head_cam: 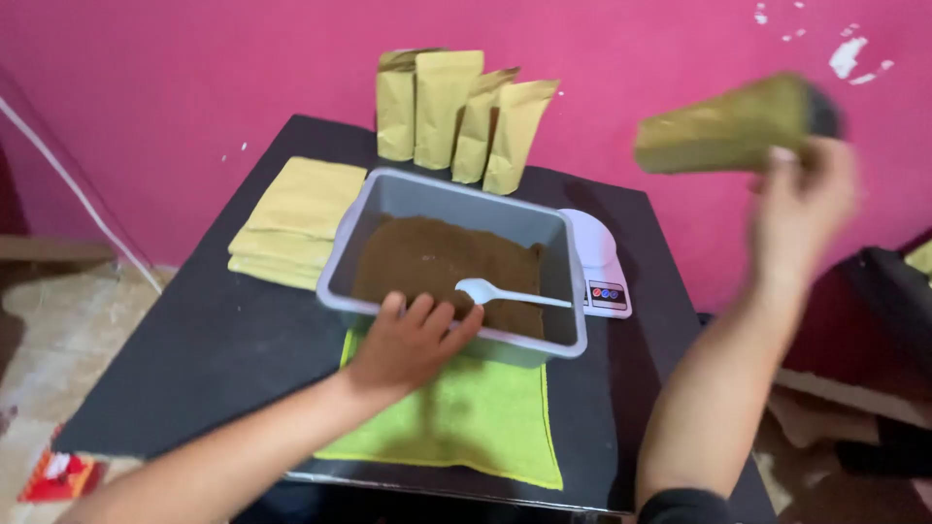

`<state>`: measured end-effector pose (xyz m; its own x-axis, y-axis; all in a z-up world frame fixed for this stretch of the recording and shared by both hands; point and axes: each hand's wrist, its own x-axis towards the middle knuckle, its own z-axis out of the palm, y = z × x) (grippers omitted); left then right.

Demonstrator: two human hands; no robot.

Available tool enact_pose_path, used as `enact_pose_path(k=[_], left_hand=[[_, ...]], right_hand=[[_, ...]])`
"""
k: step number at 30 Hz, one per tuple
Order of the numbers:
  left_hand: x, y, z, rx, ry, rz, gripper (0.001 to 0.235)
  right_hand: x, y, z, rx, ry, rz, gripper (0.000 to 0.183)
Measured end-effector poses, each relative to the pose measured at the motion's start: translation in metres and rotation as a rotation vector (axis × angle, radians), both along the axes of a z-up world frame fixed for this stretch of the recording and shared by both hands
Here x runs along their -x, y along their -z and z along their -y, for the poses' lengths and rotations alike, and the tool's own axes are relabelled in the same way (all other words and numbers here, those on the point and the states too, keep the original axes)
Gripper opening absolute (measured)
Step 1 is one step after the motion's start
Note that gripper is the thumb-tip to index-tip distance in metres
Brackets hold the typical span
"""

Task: Filling paper bags with coffee grounds using a spoon and weighing them on a digital scale.

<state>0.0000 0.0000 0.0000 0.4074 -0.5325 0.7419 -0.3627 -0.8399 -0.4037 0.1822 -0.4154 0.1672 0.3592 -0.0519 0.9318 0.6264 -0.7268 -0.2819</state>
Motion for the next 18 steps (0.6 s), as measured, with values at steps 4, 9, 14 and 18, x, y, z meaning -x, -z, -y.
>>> enact_pose_path(k=[4,9,14,18], left_hand=[[-0.02,-0.017,0.004,-0.041,-0.082,0.07,0.038],[-0.088,0.01,0.01,-0.028,-0.128,-0.025,0.072],[-0.109,0.008,0.003,-0.077,-0.173,-0.26,0.086],[-0.112,0.016,0.001,-0.012,-0.103,-0.126,0.083]], right_hand=[[0.045,0.004,0.025,-0.447,-0.226,-0.166,0.021],[0.08,0.013,0.043,-0.148,-0.038,-0.495,0.048],[0.119,-0.008,0.001,-0.119,0.084,-0.585,0.049],[0.128,0.001,-0.002,-0.021,0.07,-0.531,0.049]])
